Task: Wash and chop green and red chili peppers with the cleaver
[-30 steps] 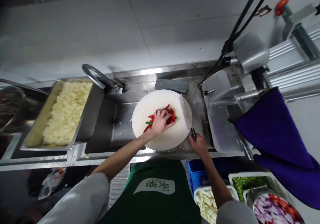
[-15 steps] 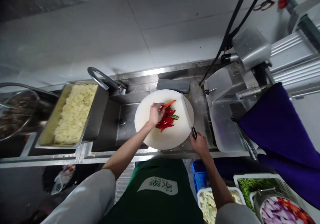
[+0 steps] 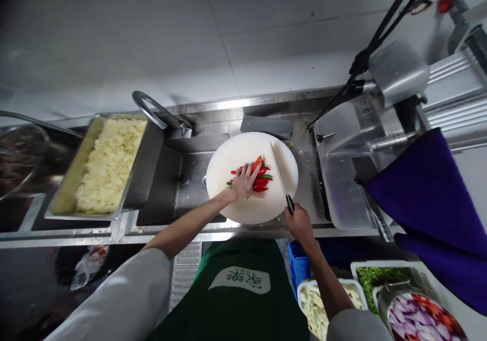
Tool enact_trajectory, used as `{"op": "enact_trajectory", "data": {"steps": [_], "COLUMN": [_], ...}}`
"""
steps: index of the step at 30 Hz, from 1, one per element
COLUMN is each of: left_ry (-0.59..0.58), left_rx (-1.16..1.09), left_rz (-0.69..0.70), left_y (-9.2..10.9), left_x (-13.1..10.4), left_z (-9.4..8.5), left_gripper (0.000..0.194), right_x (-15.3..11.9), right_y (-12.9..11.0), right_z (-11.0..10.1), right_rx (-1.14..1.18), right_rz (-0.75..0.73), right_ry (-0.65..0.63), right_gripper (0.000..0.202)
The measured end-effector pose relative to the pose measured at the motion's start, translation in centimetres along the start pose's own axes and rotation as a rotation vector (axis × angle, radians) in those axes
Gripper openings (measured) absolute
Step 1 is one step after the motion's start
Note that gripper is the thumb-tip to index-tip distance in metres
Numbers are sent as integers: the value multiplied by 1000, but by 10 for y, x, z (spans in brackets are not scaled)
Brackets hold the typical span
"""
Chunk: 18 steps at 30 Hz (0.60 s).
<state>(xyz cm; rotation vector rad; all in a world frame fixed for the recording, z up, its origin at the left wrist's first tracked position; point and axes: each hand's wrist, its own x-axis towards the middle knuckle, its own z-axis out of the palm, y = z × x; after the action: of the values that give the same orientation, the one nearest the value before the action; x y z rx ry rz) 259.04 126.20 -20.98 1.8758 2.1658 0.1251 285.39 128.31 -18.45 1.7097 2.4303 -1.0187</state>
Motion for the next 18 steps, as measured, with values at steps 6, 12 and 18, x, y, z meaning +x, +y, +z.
{"op": "enact_trajectory", "data": {"steps": [6,12,18], "left_ry": [141,164,218], "left_rx": [100,106,92], "left_rz": [-119,-44,-49], "left_y": [15,7,7], "left_x": [-12,-12,-17], "left_z": [19,15,22], "left_gripper": [92,81,77], "right_x": [-5,-8,-15], "right_y": [-6,-8,-17], "right_z": [6,8,16], "right_rx": [-17,-58,-104], "right_rz": [-31,-22,-36], "right_ry": [-45,-32,-116], "right_gripper": [30,30,29]}}
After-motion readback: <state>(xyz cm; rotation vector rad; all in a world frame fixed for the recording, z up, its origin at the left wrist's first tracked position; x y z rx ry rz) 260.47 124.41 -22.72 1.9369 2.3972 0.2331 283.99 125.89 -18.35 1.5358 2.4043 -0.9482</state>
